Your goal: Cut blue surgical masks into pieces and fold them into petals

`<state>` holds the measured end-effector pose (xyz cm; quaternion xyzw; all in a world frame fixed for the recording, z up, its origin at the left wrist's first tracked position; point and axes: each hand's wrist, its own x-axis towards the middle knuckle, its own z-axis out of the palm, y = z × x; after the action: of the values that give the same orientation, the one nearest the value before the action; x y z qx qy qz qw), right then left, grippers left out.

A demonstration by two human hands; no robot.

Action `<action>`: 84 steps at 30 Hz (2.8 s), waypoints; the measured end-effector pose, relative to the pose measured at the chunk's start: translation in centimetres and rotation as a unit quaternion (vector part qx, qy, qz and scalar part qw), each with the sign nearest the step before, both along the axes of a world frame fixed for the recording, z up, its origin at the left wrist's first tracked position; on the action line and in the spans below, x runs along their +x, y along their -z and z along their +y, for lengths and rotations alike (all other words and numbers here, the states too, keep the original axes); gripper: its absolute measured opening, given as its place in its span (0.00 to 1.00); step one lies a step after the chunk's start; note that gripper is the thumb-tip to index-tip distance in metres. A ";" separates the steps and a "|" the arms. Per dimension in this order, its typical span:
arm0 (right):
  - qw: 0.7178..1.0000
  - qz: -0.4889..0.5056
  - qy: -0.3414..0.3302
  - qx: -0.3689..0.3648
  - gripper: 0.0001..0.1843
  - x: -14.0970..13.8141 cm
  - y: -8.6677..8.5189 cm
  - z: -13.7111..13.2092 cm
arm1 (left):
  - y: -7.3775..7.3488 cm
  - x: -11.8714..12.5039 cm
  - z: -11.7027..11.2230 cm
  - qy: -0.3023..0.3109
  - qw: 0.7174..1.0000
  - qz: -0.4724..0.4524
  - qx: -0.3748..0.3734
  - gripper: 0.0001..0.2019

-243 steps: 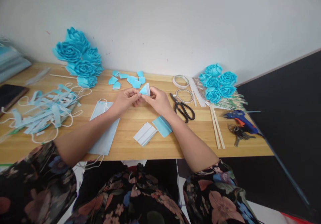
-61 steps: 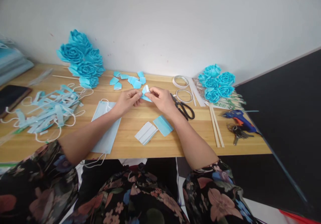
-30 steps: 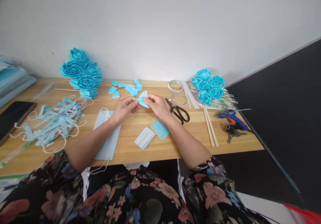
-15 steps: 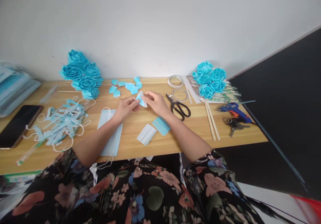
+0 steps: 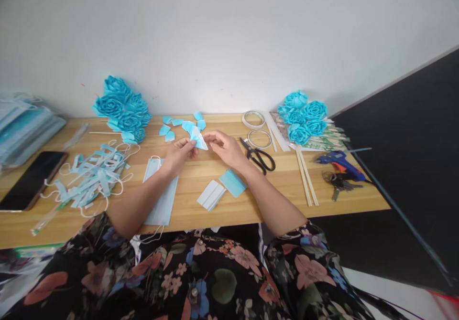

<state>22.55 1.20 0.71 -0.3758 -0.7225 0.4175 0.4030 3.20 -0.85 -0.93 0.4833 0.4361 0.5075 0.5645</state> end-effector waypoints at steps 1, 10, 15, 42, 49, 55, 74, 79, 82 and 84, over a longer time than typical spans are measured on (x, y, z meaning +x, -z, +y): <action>1.000 0.001 0.006 0.000 0.13 0.0 -0.1 0.0 | 0.0 0.0 0.0 0.000 1.000 0.002 0.002 0.19; 0.999 -0.021 0.033 -0.003 0.12 -0.6 0.0 -0.5 | 0.2 0.1 -0.1 0.017 0.998 0.037 0.038 0.19; 0.998 -0.033 0.043 0.013 0.08 -0.9 0.5 -0.4 | 0.0 0.3 -0.2 0.016 0.997 0.057 0.042 0.20; 0.995 -0.053 0.061 0.058 0.06 -0.8 0.5 -0.1 | 0.4 0.1 0.2 0.022 0.998 0.051 0.016 0.19; 0.994 -0.056 0.073 0.054 0.05 -0.8 0.2 -0.2 | 0.1 0.0 0.0 0.028 0.998 0.057 0.018 0.20; 0.993 -0.061 0.078 0.057 0.05 -0.8 0.2 -0.2 | 0.0 -0.1 0.0 0.047 0.996 0.068 0.024 0.20; 0.997 0.011 0.002 -0.076 0.16 -0.6 0.1 -0.1 | 0.1 0.2 -0.1 0.028 0.992 0.113 0.044 0.20; 0.998 -0.006 0.048 -0.048 0.15 -0.5 0.1 -0.2 | 0.1 0.1 -0.2 0.039 0.994 0.086 0.055 0.26; 0.997 0.006 0.060 -0.051 0.15 -0.3 0.2 0.0 | 0.1 -0.1 -0.1 0.025 0.997 0.059 0.047 0.26; 0.997 0.010 0.061 -0.050 0.15 -0.3 0.3 0.1 | 0.1 -0.1 -0.1 0.026 0.997 0.061 0.047 0.25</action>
<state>22.29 1.26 0.44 -0.4346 -0.6725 0.4316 0.4155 3.13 -0.94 -0.99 0.5511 0.4325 0.4818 0.5264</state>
